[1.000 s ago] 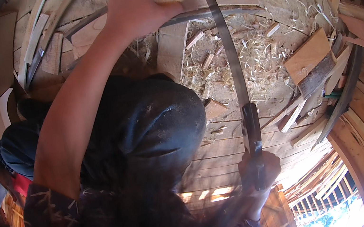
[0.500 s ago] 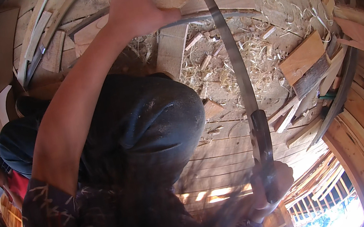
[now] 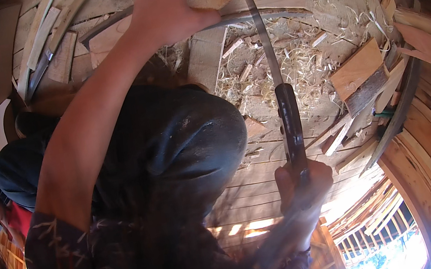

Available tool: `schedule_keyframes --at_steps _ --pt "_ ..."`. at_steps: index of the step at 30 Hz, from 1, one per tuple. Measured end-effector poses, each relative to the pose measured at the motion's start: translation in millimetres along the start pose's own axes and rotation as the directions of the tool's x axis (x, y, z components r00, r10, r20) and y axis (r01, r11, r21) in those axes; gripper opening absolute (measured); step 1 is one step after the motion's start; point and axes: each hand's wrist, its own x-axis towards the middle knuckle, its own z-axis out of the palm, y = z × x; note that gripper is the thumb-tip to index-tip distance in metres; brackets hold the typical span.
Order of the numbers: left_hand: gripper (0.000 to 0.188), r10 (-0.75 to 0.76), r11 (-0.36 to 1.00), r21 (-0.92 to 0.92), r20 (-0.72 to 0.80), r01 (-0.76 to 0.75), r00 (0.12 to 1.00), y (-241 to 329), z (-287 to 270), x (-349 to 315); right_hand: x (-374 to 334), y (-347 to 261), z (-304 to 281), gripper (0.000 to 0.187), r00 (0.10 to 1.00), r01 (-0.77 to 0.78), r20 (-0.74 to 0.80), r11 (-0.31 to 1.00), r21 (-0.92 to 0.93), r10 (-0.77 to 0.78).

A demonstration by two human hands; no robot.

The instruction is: The person saws a piece of wood by hand while holding it steady on the floor.

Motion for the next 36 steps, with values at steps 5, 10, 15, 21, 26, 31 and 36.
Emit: schedule_keyframes --at_steps 5,10,15,21,26,31,36 --pt "0.094 0.147 0.989 0.003 -0.015 -0.147 0.989 1.4 -0.4 0.1 -42.7 13.6 -6.7 0.039 0.983 -0.173 -0.062 0.985 0.016 0.173" --pt "0.104 0.071 0.98 0.185 0.011 -0.072 0.997 10.9 -5.7 -8.3 -21.2 -1.6 15.5 0.035 0.999 0.002 0.052 0.993 0.121 -0.008" --pt "0.114 -0.023 0.939 0.342 0.139 -0.026 0.99 7.7 -11.0 -4.1 -12.9 -19.4 25.6 0.035 0.991 0.006 0.133 0.995 0.103 -0.02" --pt "0.113 -0.109 0.991 0.082 0.023 0.107 0.994 -21.1 -18.2 -12.0 0.8 -23.3 30.9 0.031 0.998 -0.006 0.067 0.995 0.104 -0.001" --pt "0.114 -0.15 0.971 0.186 0.006 0.147 0.989 -30.8 -20.7 -17.5 0.0 -17.3 30.5 0.032 0.999 -0.04 0.031 0.995 0.093 0.038" --pt "0.098 -0.021 0.99 0.142 -0.011 0.022 1.0 -27.0 -18.9 -23.6 -2.8 -7.4 18.1 0.032 0.998 0.005 0.067 0.999 0.044 -0.008" --pt "0.081 0.03 0.994 0.112 -0.114 -0.017 0.993 -35.4 -0.5 -23.0 -4.8 0.7 20.3 0.039 0.999 0.012 0.03 0.99 0.14 -0.016"
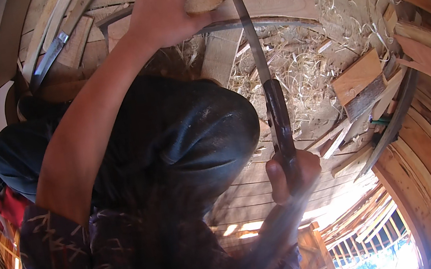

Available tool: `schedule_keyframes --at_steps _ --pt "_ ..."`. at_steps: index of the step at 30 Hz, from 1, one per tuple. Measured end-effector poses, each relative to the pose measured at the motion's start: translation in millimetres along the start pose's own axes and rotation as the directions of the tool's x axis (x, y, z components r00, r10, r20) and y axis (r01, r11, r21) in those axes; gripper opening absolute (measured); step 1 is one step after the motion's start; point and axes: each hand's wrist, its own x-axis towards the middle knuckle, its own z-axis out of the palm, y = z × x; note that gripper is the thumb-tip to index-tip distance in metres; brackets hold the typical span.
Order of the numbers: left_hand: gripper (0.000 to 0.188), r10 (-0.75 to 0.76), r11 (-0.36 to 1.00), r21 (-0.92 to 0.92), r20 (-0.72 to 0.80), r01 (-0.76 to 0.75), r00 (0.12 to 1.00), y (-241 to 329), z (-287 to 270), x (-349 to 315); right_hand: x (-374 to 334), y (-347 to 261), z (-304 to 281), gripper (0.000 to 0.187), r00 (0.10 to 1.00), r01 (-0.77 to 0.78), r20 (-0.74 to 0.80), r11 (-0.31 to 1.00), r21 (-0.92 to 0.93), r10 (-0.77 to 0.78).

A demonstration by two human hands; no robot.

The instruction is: The person saws a piece of wood by hand while holding it steady on the floor.

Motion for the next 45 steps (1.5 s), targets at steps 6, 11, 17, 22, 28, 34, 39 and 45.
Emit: schedule_keyframes --at_steps 6,11,17,22,28,34,39,45 --pt "0.078 -0.11 0.994 -0.001 0.025 0.11 0.994 5.1 -1.0 3.3 16.2 -19.0 16.3 0.04 1.0 -0.004 0.031 1.0 0.023 0.003" --pt "0.082 -0.154 0.988 0.005 0.055 0.154 0.987 11.0 -8.7 5.6 -13.9 -14.0 -7.1 0.043 0.999 0.016 0.036 0.998 -0.064 -0.014" --pt "0.083 -0.068 0.997 0.038 0.02 0.067 0.997 12.2 0.6 -2.2 -20.1 -12.4 -9.5 0.045 1.0 0.028 -0.008 0.999 -0.017 -0.028" --pt "0.08 -0.185 0.983 0.007 0.023 0.185 0.982 21.3 -2.6 2.8 19.7 -22.4 13.0 0.04 0.99 -0.136 0.038 0.988 0.077 0.133" --pt "0.077 -0.144 0.988 -0.045 0.054 0.146 0.988 18.1 -11.4 0.2 -49.6 -7.4 -21.2 0.043 0.998 0.013 -0.059 0.999 0.044 -0.011" --pt "0.08 -0.118 0.993 -0.01 0.025 0.118 0.993 22.1 4.0 -2.4 9.2 -9.7 11.8 0.033 0.997 0.014 0.073 0.999 -0.038 -0.011" --pt "0.08 -0.198 0.977 -0.068 0.061 0.202 0.978 12.6 -3.4 7.9 -16.9 -3.5 -13.5 0.041 0.999 -0.004 0.034 0.993 -0.122 0.008" --pt "0.08 -0.107 0.994 0.005 -0.016 0.107 0.994 8.7 3.9 1.9 -49.9 -6.1 -19.9 0.047 0.998 -0.005 -0.066 0.999 0.053 0.009"
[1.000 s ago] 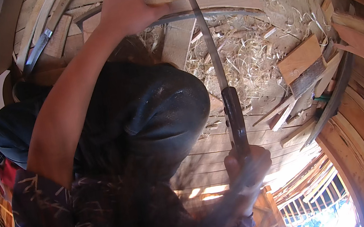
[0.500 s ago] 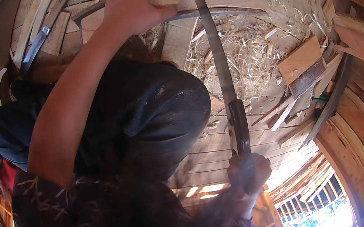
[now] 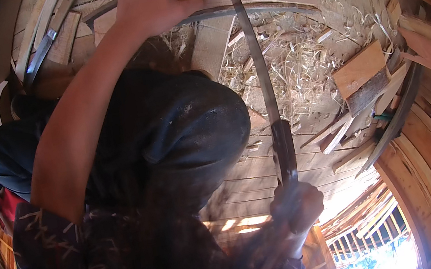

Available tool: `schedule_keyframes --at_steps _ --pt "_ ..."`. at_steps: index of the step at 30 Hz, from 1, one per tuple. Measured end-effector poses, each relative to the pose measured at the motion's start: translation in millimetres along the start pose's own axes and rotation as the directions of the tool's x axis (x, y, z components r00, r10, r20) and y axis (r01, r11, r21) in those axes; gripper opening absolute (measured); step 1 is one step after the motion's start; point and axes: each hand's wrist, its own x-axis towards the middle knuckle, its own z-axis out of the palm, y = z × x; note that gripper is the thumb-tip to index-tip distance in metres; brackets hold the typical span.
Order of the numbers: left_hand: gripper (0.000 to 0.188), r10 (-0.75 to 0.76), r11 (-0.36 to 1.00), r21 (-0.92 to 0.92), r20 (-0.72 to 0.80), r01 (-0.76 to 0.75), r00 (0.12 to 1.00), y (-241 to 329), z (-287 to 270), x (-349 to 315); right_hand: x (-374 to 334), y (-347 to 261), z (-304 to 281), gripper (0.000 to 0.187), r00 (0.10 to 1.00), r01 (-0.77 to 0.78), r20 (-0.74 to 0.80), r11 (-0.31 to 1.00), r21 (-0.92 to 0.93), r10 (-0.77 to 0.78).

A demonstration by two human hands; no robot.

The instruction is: The person saws a piece of wood by hand while holding it steady on the floor.

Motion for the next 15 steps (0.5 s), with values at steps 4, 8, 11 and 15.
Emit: schedule_keyframes --at_steps 4,8,11,15 --pt "0.082 -0.041 0.998 -0.054 0.026 0.042 0.999 11.6 1.7 -1.1 57.6 8.1 28.6 0.04 0.993 0.047 0.115 0.99 -0.13 -0.032" --pt "0.083 -0.069 0.99 -0.116 0.074 0.078 0.995 7.1 -9.3 0.7 45.1 9.8 15.5 0.03 0.998 0.021 0.062 0.997 -0.073 -0.017" --pt "0.083 -0.077 0.992 -0.101 0.047 0.081 0.996 5.1 -13.6 4.0 -1.6 0.1 -3.2 0.045 0.999 -0.041 -0.001 0.997 -0.066 0.041" --pt "0.082 -0.092 0.995 -0.02 0.053 0.093 0.994 0.9 -7.7 9.1 -15.1 3.6 -9.6 0.048 0.998 -0.062 -0.041 0.99 -0.13 0.057"
